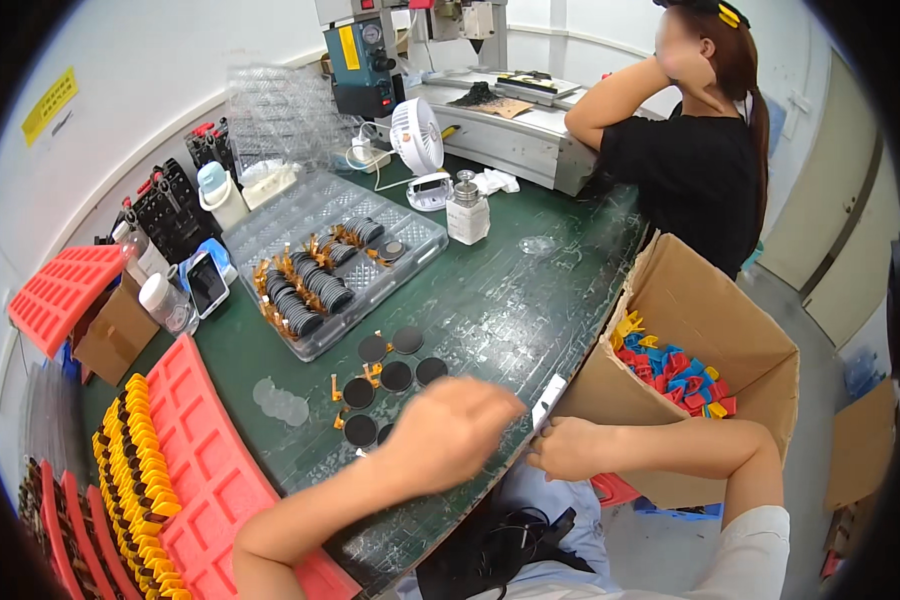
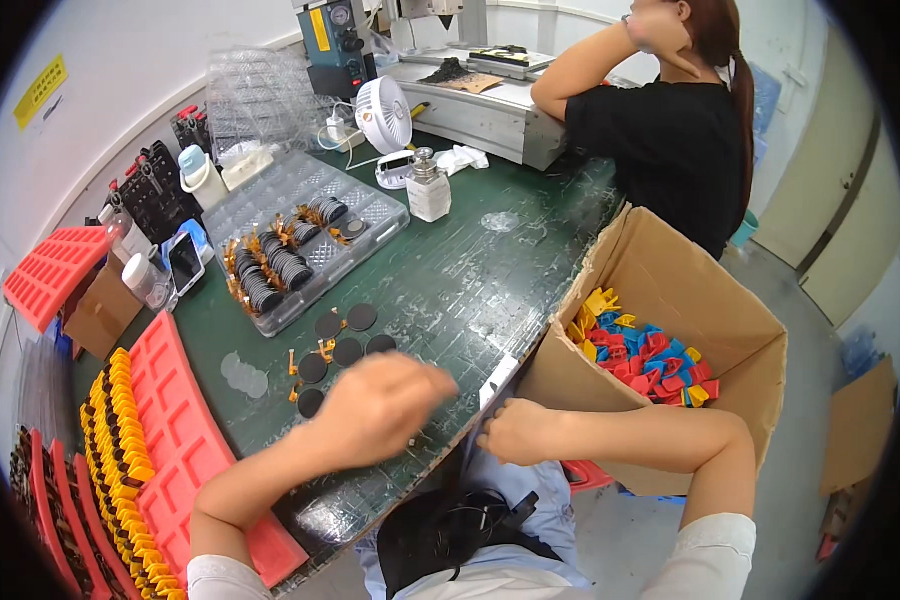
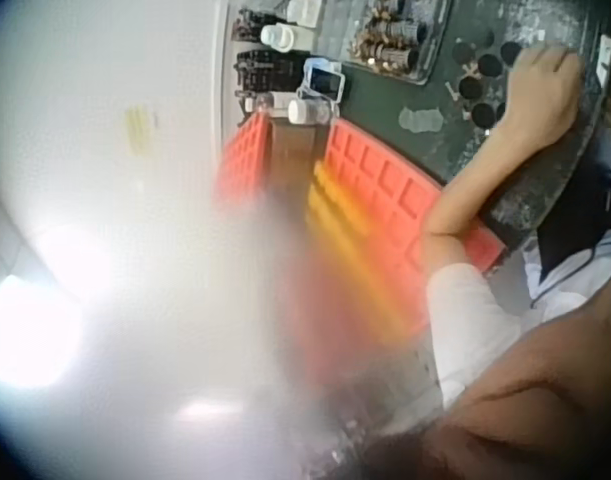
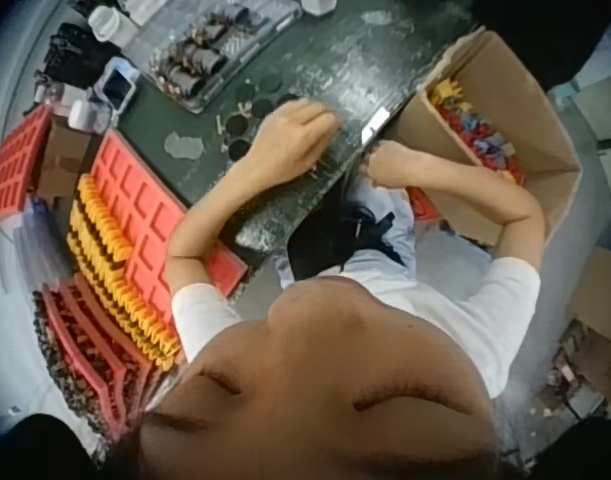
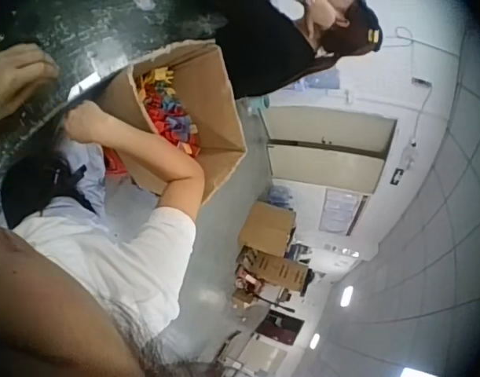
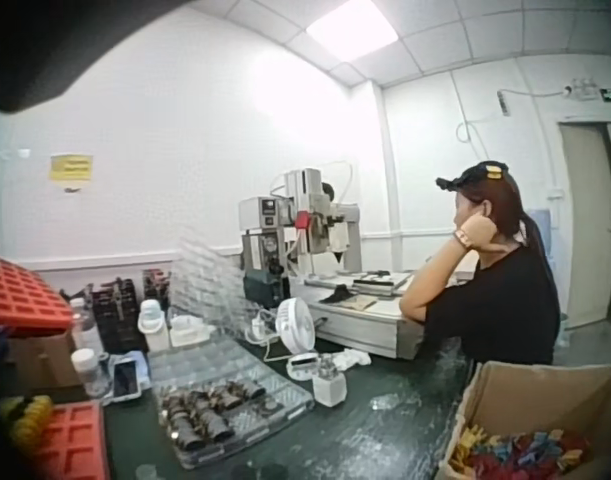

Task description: The person attaches plastic clips from a box onto circular electronic parts, places the clipped parts into a foam tray, and peels protective film to assemble circular component layers by hand.

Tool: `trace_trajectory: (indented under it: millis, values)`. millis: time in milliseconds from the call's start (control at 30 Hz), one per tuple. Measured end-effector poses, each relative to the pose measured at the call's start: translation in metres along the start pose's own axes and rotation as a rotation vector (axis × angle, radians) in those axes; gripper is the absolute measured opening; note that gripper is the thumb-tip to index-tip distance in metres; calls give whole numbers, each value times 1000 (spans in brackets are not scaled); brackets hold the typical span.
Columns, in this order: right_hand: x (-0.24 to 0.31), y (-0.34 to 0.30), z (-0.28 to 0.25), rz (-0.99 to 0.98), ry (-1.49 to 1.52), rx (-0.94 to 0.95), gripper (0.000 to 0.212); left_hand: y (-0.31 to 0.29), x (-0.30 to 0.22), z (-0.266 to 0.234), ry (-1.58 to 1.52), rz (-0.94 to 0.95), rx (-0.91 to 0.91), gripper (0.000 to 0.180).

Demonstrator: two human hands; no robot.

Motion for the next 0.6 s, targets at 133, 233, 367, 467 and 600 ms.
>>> trace_trajectory:
  millis: [133,233,367,467,600]
  values:
    - [1,1,-3,19,15,21,35,-14,53,1,366,-202,118,17]
    - [1,1,-1,19,5,49,34,-20,73,1,299,-270,220,21]
    - [-1,0,-1,20,25,0,34,-20,69,9,241,-248,279,31]
    - [-1,0,-4,19,-5,14,35,-26,77,15,233,-229,296,33]
    - [-1,0,-4,41,-4,50,36,-27,80,21,208,-240,308,32]
Point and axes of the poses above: each hand's wrist, its own y-axis towards the middle knuckle, its own z-axis out of the palm, x = y × z, the point moved 4 cm from there along y, towards the middle knuckle, and after that the axes turned 12 degrees about y, right-handed, at the moved point
